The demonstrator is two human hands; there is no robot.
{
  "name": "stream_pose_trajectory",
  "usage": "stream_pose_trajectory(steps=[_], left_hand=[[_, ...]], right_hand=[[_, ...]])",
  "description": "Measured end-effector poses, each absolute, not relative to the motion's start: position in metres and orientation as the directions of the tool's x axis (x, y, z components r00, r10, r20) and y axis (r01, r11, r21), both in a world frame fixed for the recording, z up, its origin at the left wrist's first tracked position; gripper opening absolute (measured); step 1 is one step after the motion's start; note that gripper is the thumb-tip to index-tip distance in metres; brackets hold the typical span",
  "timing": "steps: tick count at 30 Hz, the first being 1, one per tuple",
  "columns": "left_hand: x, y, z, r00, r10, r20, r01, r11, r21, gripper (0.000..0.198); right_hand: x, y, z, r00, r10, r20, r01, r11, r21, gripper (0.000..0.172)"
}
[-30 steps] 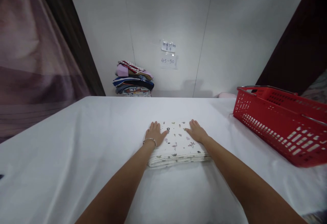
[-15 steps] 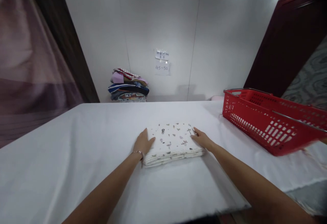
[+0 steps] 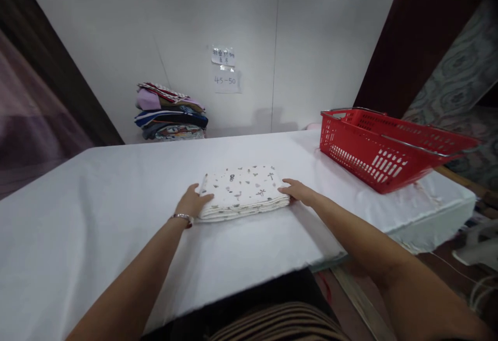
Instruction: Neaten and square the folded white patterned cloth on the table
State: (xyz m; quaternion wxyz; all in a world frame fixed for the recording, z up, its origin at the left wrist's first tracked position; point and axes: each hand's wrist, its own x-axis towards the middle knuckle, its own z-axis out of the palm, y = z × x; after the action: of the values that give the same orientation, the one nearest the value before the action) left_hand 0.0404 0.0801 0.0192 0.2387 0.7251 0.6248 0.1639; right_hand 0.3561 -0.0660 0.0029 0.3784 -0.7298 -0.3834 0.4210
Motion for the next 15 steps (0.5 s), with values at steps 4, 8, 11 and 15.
stream_pose_trajectory(steps=[4,8,11,15], left_hand=[[0.026,0.090,0.016,0.171,0.975,-0.139,0.871,-0.083,0.484,0.070],[0.022,0.085,0.012,0.177,0.982,-0.069,0.915,-0.138,0.379,0.064],[0.038,0.064,0.017,0.315,0.918,0.242,0.901,-0.370,0.228,0.052],[0.085,0.013,0.022,0.695,0.575,0.432,0.598,-0.796,0.096,0.035]], right_hand=[[0.344,-0.081,-0.001,0.258,0.900,-0.351,0.109,-0.388,-0.915,0.082],[0.346,-0.095,-0.004,0.256,0.890,-0.378,-0.033,-0.382,-0.923,0.069],[0.347,-0.101,-0.004,0.240,0.885,-0.400,-0.115,-0.383,-0.916,0.062],[0.344,-0.104,-0.006,0.233,0.892,-0.387,-0.167,-0.355,-0.920,0.052]])
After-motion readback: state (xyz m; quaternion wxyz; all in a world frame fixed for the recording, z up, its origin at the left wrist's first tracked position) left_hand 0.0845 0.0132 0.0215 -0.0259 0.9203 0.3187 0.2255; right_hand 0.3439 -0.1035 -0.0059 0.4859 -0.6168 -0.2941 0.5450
